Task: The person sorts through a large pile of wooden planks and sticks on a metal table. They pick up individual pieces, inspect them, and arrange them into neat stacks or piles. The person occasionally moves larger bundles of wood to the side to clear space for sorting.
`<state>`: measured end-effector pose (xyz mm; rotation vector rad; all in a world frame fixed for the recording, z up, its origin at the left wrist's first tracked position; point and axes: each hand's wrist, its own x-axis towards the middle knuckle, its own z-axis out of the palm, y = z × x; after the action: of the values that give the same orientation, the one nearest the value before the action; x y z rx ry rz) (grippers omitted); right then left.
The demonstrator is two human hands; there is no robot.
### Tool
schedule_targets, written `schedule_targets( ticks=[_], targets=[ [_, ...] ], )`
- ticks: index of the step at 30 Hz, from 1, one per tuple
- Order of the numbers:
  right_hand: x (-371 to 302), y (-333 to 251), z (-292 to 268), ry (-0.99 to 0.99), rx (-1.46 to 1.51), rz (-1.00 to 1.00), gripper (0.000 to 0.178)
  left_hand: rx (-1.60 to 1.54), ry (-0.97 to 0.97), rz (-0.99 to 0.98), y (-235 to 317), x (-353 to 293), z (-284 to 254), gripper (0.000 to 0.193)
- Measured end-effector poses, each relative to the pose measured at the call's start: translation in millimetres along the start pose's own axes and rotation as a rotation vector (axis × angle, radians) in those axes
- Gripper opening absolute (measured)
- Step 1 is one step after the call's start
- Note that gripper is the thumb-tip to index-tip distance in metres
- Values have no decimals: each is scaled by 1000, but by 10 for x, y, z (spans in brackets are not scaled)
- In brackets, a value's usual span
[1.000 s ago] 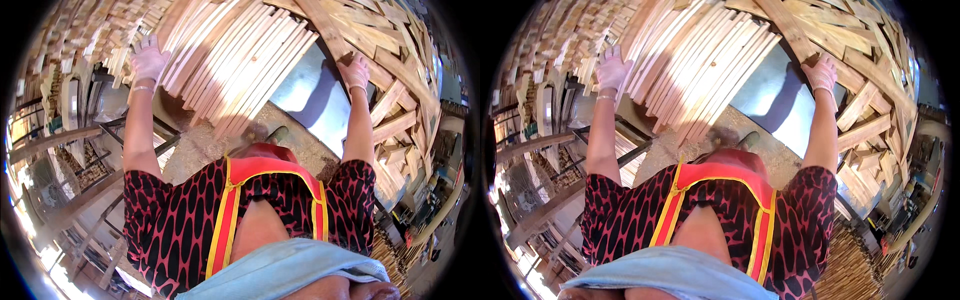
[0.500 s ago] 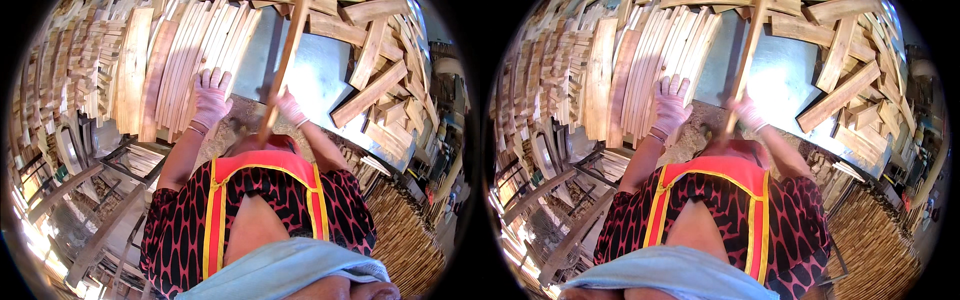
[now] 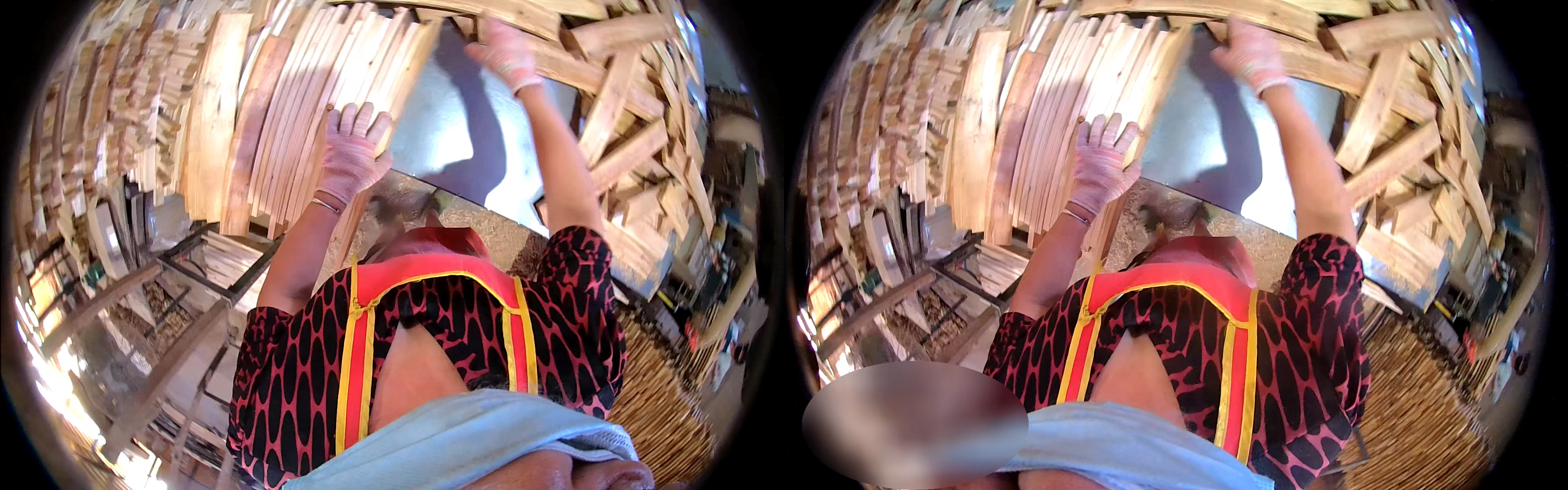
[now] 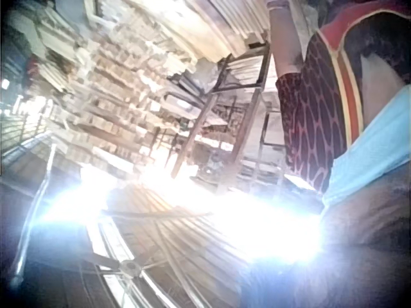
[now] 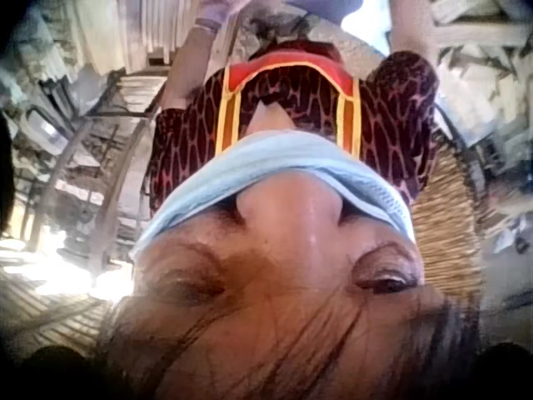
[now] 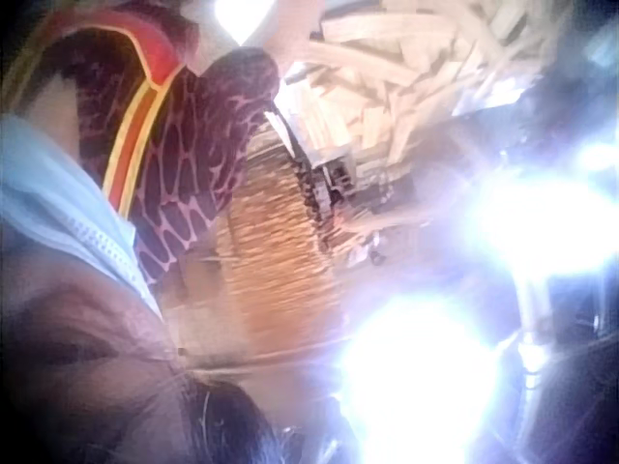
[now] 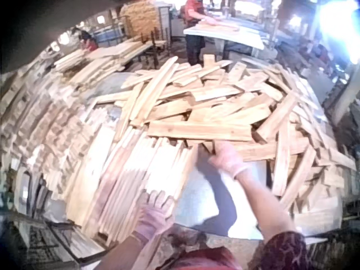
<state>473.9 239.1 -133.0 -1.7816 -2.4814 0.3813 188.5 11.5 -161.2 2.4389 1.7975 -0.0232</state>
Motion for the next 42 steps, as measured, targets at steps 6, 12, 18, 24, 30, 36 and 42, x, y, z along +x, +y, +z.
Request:
schedule_targets(
  ticks=[6,12,18,24,30,36,42],
  targets=[
    [715,233,-118,34,-381,17,61,-54,59,56,-158,-35,36,70],
    [-169,240,-25,27,-15,42,102,-32,-91,-21,-176,-51,-86,78],
    [-1879,-550,686,-442,701,346,92,-414,70,-143,-308,-126,871,85],
    [-2176,-1602,839,-795,645,200,85,146,49,-8,195,-8,238,90],
    [-1780,24,822,-22,769,401,64,212,100,32,244,56,130,83],
    [-1596,1947,43,371,-111,880,98,220,26,47,285,88,40,83],
    [-1675,1447,34,411,385,945,91,261,-29,22,226,5,55,83]
  ],
)
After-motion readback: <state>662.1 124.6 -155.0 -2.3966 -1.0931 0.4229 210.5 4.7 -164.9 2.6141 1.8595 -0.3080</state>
